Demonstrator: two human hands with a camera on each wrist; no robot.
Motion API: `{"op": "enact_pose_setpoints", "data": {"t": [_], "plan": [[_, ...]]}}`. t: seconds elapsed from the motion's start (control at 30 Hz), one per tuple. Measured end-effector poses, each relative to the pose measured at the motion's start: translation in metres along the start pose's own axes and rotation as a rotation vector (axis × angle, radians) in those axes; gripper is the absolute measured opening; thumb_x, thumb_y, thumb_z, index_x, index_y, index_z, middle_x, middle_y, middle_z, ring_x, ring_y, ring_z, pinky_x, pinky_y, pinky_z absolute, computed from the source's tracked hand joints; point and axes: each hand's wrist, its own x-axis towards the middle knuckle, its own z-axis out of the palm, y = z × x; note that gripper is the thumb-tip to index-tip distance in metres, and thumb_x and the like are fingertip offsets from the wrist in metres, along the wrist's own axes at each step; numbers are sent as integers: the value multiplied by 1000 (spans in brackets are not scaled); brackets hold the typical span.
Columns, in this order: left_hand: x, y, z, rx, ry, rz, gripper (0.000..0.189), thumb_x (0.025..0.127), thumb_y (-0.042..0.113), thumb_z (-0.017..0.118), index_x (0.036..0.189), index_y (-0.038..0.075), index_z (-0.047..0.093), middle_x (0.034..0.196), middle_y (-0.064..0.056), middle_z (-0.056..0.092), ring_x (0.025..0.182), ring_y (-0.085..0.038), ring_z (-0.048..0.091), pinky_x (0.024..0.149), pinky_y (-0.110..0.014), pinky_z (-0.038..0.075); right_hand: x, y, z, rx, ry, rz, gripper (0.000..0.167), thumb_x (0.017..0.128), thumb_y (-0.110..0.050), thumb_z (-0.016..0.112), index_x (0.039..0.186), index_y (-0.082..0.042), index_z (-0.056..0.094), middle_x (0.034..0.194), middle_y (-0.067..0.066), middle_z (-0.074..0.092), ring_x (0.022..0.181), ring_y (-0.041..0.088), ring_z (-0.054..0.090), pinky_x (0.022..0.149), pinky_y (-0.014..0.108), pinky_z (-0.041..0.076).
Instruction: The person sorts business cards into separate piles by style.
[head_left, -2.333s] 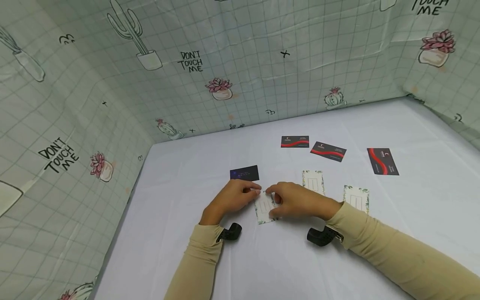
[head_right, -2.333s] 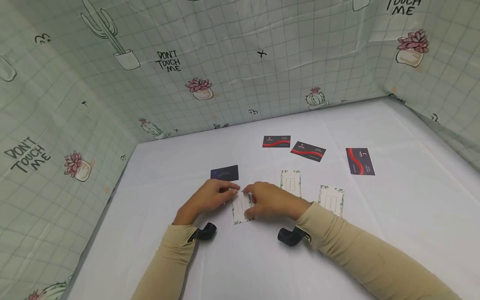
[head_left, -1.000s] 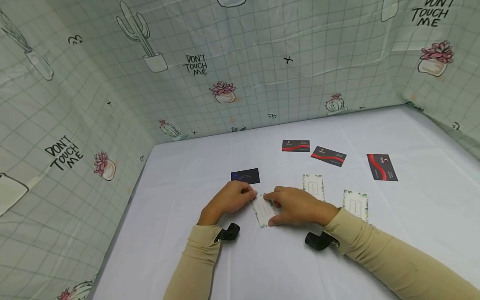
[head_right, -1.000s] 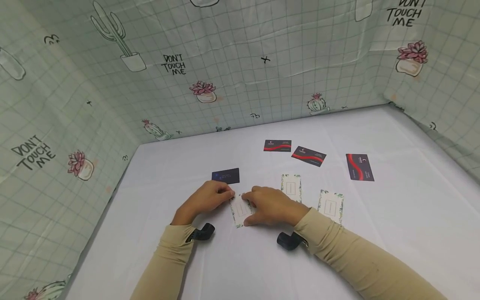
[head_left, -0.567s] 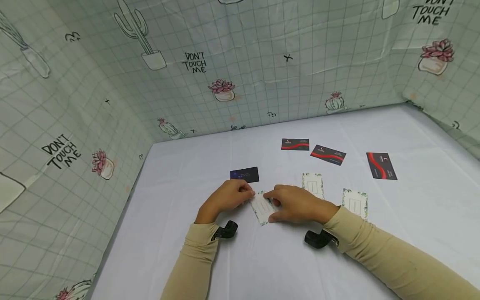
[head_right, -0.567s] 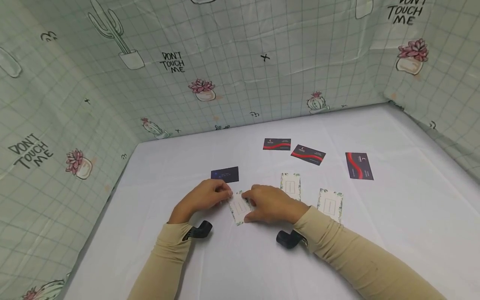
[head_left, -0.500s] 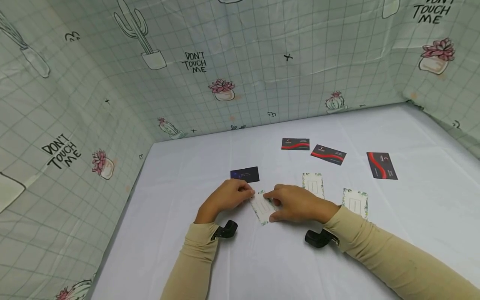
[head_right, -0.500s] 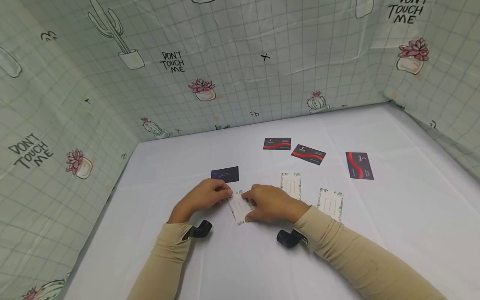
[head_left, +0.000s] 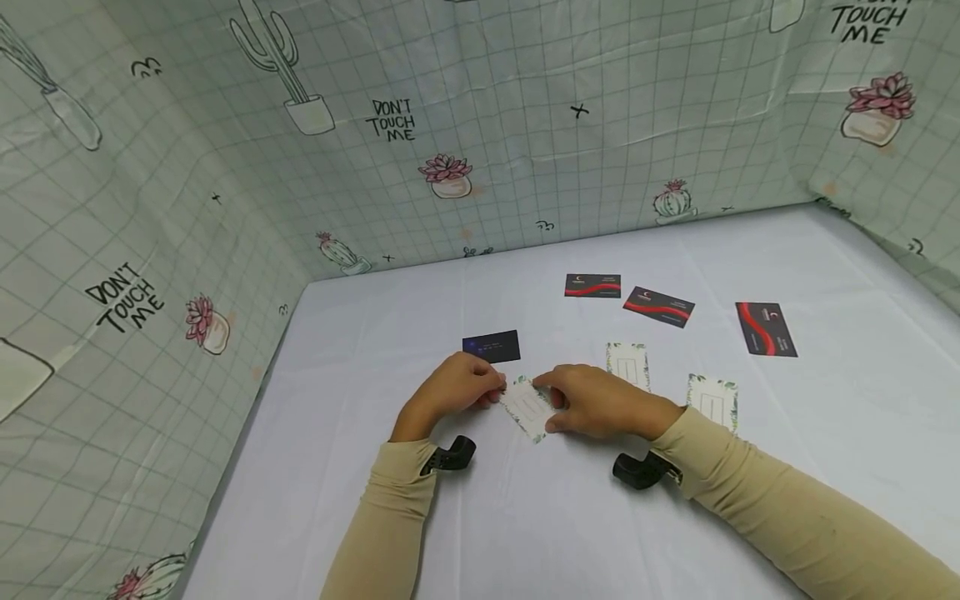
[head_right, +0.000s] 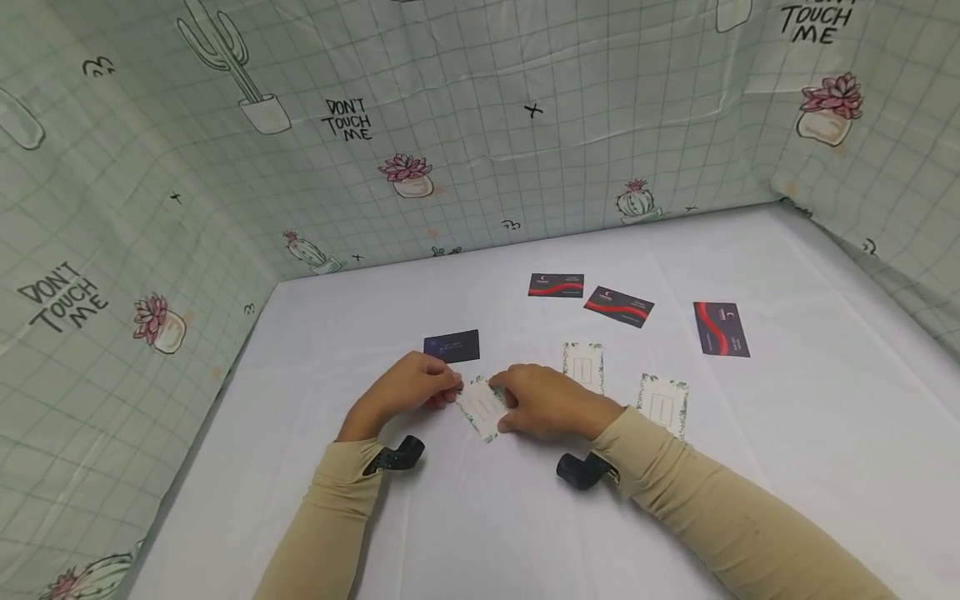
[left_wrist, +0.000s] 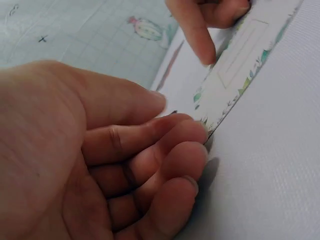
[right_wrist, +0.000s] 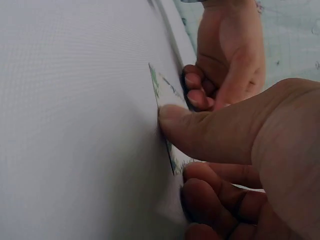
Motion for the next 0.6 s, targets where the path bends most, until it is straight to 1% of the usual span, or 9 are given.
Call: {"op": "enact_pose_setpoints", "data": {"t": [0.1, 0.17, 0.23, 0.3, 0.37, 0.43, 0.5, 0.6], "plan": [[1, 0, 1, 35, 3, 16, 15, 95, 20, 67, 92, 8, 76, 75, 2, 66, 67, -12, 59, 63, -27, 48, 0, 1, -1, 6, 7, -9, 48, 87, -14, 78, 131, -2, 63, 87, -4, 55, 81, 11, 51, 77, 31, 45], [1, -1, 1, 70, 2, 28, 12, 93, 21, 70, 98, 11, 74, 78, 3, 64, 68, -12, 57, 63, -27, 46, 0, 1, -2, -2, 17, -25, 45, 87, -11, 77, 130, -2, 65, 87, -4, 55, 79, 11, 51, 75, 30, 45], [2, -2, 3, 106, -7, 46, 18, 90, 20, 73, 107, 13, 71, 80, 2, 62, 69, -12, 55, 63, -27, 44, 1, 2, -3, -15, 28, -29, 42, 87, -10, 76, 128, -4, 68, 87, -4, 55, 77, 10, 51, 74, 29, 45], [2, -2, 4, 132, -17, 63, 29, 89, 19, 74, 118, 15, 69, 80, 2, 60, 68, -12, 53, 62, -28, 43, 0, 2, -3, -28, 35, -35, 39, 87, -7, 75, 126, -6, 70, 87, -3, 55, 76, 10, 51, 72, 29, 45], [1, -1, 5, 151, -28, 77, 41, 89, 18, 75, 129, 17, 66, 79, 1, 60, 67, -12, 52, 61, -28, 41, 0, 2, -4, -32, 39, -36, 37, 87, -6, 73, 124, -7, 71, 87, -2, 55, 75, 10, 50, 72, 29, 45], [0, 0, 5, 166, -40, 86, 49, 89, 18, 74, 137, 18, 63, 79, 1, 59, 66, -12, 50, 61, -28, 40, 0, 2, -5, -26, 40, -37, 36, 87, -4, 72, 123, -9, 72, 88, -2, 55, 76, 10, 51, 72, 29, 45], [0, 2, 5, 185, -54, 84, 52, 90, 19, 74, 140, 19, 61, 78, 2, 58, 65, -11, 49, 60, -27, 39, 0, 2, -6, -15, 40, -37, 35, 88, -2, 71, 122, -8, 72, 89, -1, 56, 77, 11, 51, 72, 30, 46], [-1, 3, 6, 208, -68, 81, 50, 90, 21, 75, 138, 19, 62, 78, 1, 57, 64, -12, 48, 59, -27, 38, 0, 3, -6, -5, 48, -12, 35, 88, -1, 70, 122, -7, 70, 93, 1, 57, 80, 12, 54, 75, 32, 47]]}}
